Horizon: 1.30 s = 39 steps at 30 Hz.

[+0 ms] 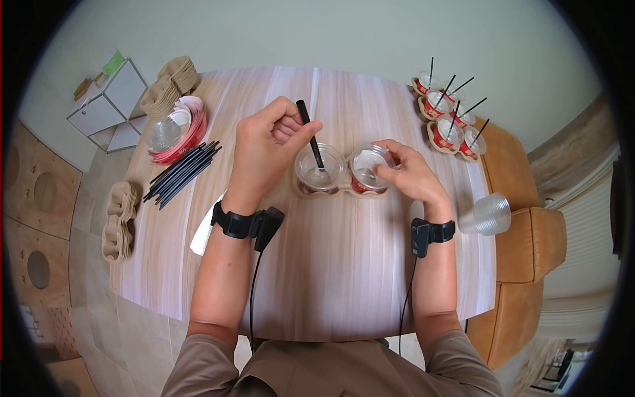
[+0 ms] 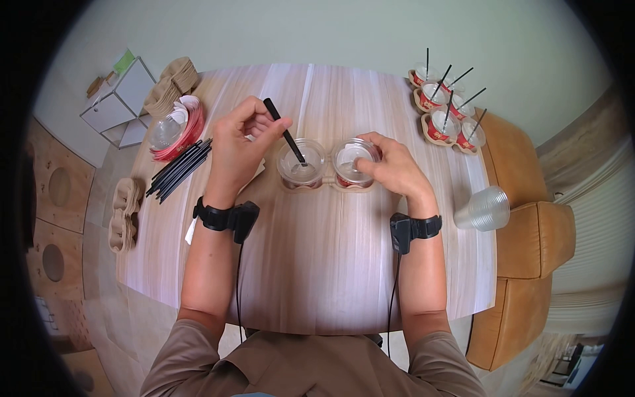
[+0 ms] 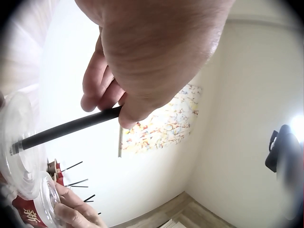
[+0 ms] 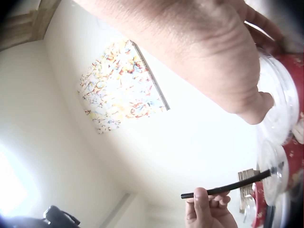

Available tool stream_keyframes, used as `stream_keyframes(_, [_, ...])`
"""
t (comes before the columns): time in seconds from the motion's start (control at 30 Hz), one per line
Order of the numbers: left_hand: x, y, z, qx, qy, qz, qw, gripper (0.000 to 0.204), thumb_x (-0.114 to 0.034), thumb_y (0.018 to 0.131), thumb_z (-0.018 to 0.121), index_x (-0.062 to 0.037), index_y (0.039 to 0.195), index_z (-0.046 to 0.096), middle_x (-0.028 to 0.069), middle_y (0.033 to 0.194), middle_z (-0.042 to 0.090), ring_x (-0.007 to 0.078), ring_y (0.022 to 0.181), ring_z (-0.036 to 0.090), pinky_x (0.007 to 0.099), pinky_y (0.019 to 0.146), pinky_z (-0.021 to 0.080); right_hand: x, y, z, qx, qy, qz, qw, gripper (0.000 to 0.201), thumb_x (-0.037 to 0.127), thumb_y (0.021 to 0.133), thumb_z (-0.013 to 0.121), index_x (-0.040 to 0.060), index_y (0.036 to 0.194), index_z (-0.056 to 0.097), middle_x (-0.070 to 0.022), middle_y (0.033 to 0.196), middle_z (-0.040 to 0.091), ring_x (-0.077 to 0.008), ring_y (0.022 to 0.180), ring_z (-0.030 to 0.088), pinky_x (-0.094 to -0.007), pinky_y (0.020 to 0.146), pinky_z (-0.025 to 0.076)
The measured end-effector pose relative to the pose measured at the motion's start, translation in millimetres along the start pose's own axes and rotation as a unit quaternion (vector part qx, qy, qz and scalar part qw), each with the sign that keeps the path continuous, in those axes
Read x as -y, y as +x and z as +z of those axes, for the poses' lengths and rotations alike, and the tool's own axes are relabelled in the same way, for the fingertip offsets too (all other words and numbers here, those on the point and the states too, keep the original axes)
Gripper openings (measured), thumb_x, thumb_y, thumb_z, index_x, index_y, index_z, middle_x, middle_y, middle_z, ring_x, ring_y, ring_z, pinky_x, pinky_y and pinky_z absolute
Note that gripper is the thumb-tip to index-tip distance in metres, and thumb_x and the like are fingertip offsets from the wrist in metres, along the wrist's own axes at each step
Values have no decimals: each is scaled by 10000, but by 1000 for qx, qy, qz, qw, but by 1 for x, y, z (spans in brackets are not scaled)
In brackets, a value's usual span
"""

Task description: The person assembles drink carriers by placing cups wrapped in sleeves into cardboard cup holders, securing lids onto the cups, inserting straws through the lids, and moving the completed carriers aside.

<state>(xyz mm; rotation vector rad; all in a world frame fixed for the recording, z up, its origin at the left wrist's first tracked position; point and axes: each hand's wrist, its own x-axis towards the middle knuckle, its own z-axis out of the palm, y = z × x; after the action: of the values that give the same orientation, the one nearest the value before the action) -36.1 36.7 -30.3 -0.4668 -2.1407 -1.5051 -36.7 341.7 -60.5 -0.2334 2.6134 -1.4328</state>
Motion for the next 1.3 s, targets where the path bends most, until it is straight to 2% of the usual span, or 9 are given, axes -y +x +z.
stream_keyframes(0.07, [-2,-1,-3,34,-8,-25,999,263,-103,975,915,-32,905,672,-69,791,640,5,720,494,201,645,429,1,1,-1,5,-7,3,1000,577,203,914,793,-25,1439,713,-175,1230,809,-270,1121,770,-396,1025,607])
stream_keyframes(0.5, [5,0,-11,115,-11,-65,991,128,-45,981,875,-27,970,749,-90,771,621,-8,702,482,202,639,419,4,0,-1,9,3,0,1000,577,187,911,782,-49,1432,704,-168,1217,805,-250,1104,766,-383,1009,611])
stream_keyframes(0.6, [9,0,-12,138,-42,-65,987,133,-46,971,891,-18,1030,775,-68,860,658,4,743,518,202,672,437,4,0,0,8,3,0,1000,568,183,910,780,-48,1423,706,-163,1207,804,-245,1096,765,-381,1003,611])
stream_keyframes(0.7, [11,0,-11,140,-85,-76,983,175,-30,960,901,-5,1098,795,-45,984,676,23,808,559,207,727,468,4,-1,0,13,14,5,1000,510,205,936,766,-8,1397,726,-90,1166,777,-192,1049,693,-352,984,565])
stream_keyframes(0.77, [12,1,-13,154,-123,-116,973,252,1,956,894,2,1195,814,-31,1047,666,41,874,593,218,785,493,3,0,0,14,17,9,1000,513,195,935,762,-12,1402,723,-92,1172,779,-195,1060,698,-354,989,566])
stream_keyframes(0.9, [14,1,-4,148,-145,-86,974,307,22,967,872,-7,1268,822,-31,1037,656,46,901,606,220,812,503,0,2,1,16,23,6,1000,512,189,935,761,-11,1405,723,-95,1180,783,-196,1070,703,-356,998,565])
stream_keyframes(0.97, [17,1,6,97,-180,-22,979,290,-61,953,917,-3,1226,835,-15,1042,696,39,833,566,211,772,505,3,1,2,13,23,7,1000,515,190,933,763,-13,1405,724,-99,1188,785,-198,1076,707,-357,1006,565])
stream_keyframes(1.1, [13,1,11,61,-193,-9,979,273,-54,974,894,-19,1238,835,-20,1010,694,44,852,594,217,777,517,4,1,2,13,19,11,1000,513,189,931,763,-18,1399,724,-99,1187,783,-199,1073,706,-356,1006,563])
stream_keyframes(1.3, [-6,0,1,19,-94,11,995,256,-14,1007,833,-35,1261,842,-10,950,709,68,853,634,244,788,531,2,2,2,-1,17,6,1000,518,197,896,777,-37,1357,740,-142,1175,807,-229,1074,758,-377,987,606])
